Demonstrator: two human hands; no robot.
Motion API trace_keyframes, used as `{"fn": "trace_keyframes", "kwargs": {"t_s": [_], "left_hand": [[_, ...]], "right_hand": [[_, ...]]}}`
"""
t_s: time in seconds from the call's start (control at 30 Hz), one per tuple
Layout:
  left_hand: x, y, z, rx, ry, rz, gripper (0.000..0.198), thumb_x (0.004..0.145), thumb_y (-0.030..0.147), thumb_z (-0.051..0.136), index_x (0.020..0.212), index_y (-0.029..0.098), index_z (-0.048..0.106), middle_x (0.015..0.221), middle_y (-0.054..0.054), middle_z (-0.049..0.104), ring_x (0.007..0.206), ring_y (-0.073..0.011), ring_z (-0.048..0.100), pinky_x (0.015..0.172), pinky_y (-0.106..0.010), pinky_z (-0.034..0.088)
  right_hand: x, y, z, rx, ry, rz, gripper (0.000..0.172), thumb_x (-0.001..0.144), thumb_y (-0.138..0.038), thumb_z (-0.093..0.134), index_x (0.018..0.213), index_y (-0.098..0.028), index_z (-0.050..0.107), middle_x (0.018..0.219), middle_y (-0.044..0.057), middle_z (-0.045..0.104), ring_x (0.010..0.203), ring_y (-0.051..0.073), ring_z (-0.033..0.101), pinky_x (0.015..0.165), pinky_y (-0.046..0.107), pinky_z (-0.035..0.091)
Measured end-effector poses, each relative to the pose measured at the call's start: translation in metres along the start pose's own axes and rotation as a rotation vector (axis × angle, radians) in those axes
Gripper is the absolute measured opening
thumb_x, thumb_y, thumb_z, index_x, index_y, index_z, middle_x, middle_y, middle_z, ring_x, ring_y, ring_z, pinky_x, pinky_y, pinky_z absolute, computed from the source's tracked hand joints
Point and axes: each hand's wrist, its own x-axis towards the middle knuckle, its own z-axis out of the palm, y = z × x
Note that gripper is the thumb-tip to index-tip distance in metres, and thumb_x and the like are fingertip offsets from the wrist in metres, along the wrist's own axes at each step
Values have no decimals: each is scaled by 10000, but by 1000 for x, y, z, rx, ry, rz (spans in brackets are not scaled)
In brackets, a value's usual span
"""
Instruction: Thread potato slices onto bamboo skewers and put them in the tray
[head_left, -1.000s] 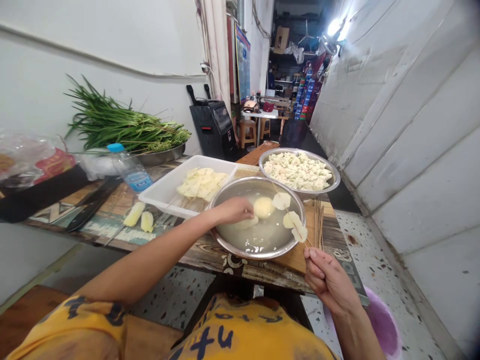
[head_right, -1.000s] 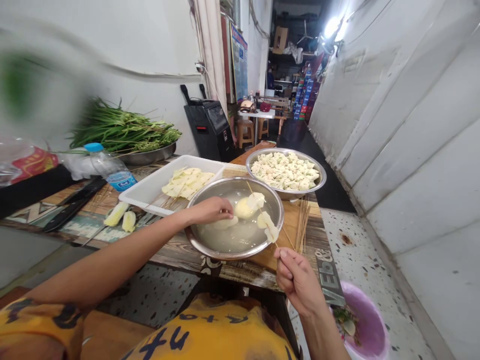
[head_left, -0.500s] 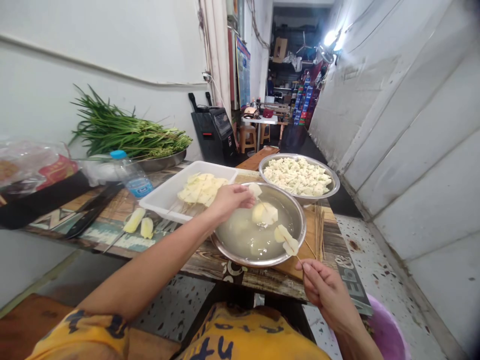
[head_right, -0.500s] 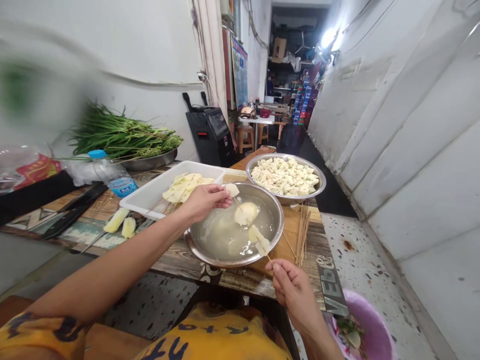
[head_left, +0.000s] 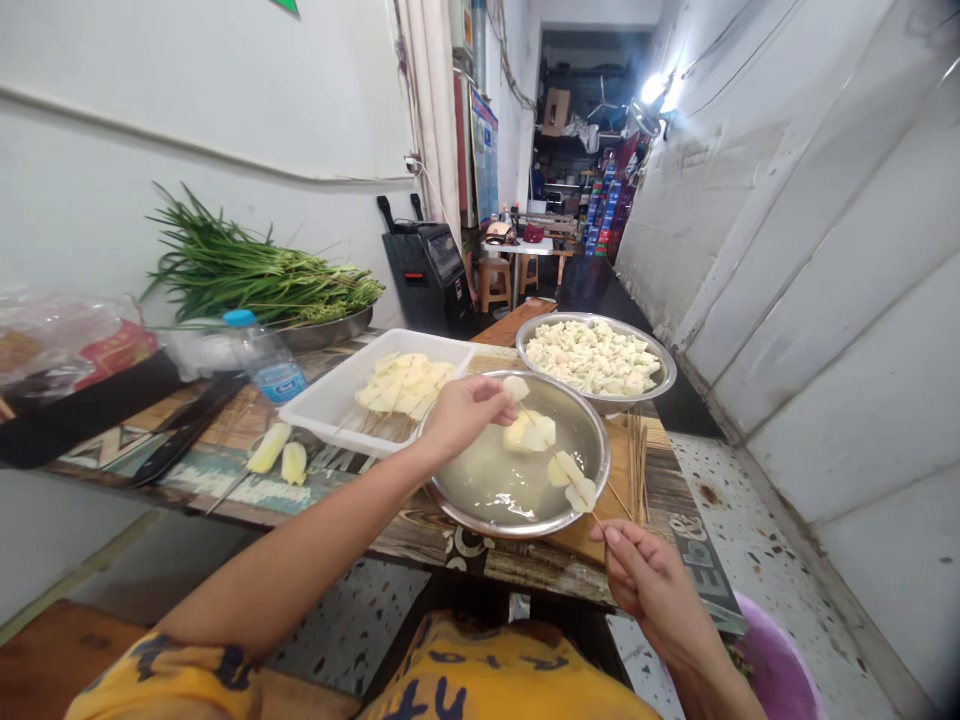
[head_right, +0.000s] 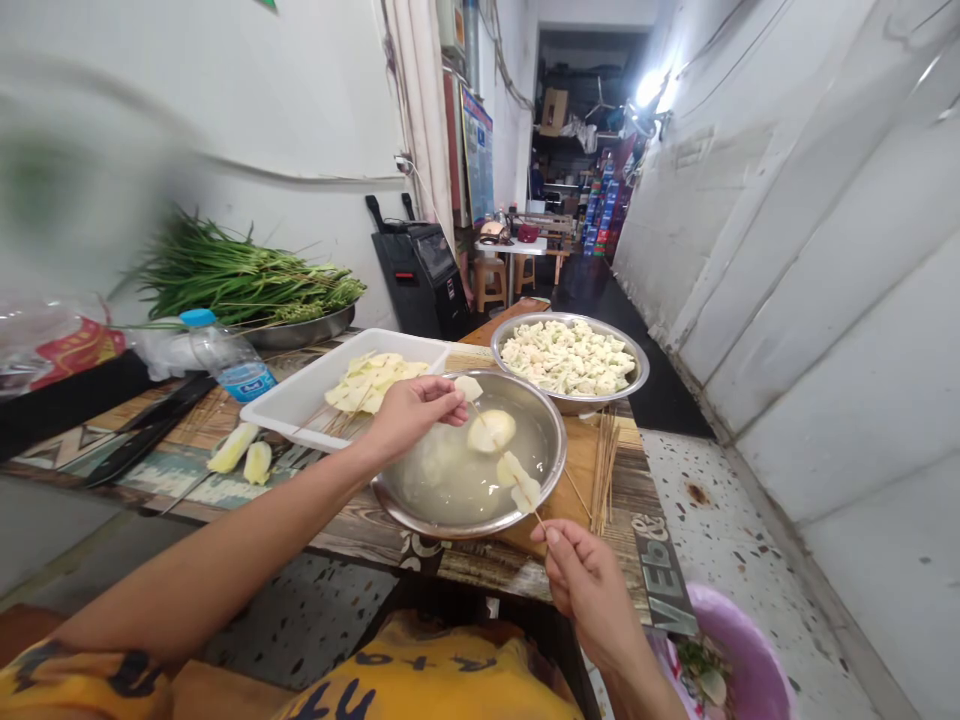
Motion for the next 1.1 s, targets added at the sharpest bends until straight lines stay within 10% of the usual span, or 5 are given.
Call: {"fn": "trace_keyframes", "kwargs": {"t_s": [1.1], "left_hand": [[-7,-1,12,-190,113,20,222,667,306,678,708,110,583,678,-52,667,613,-136,633,652,-302,534]], "right_hand": [[-7,-6,10,86,15,38,302,762,-448,642,777,-153,575,472,-111,237,384,19,107,352,161,86]]}}
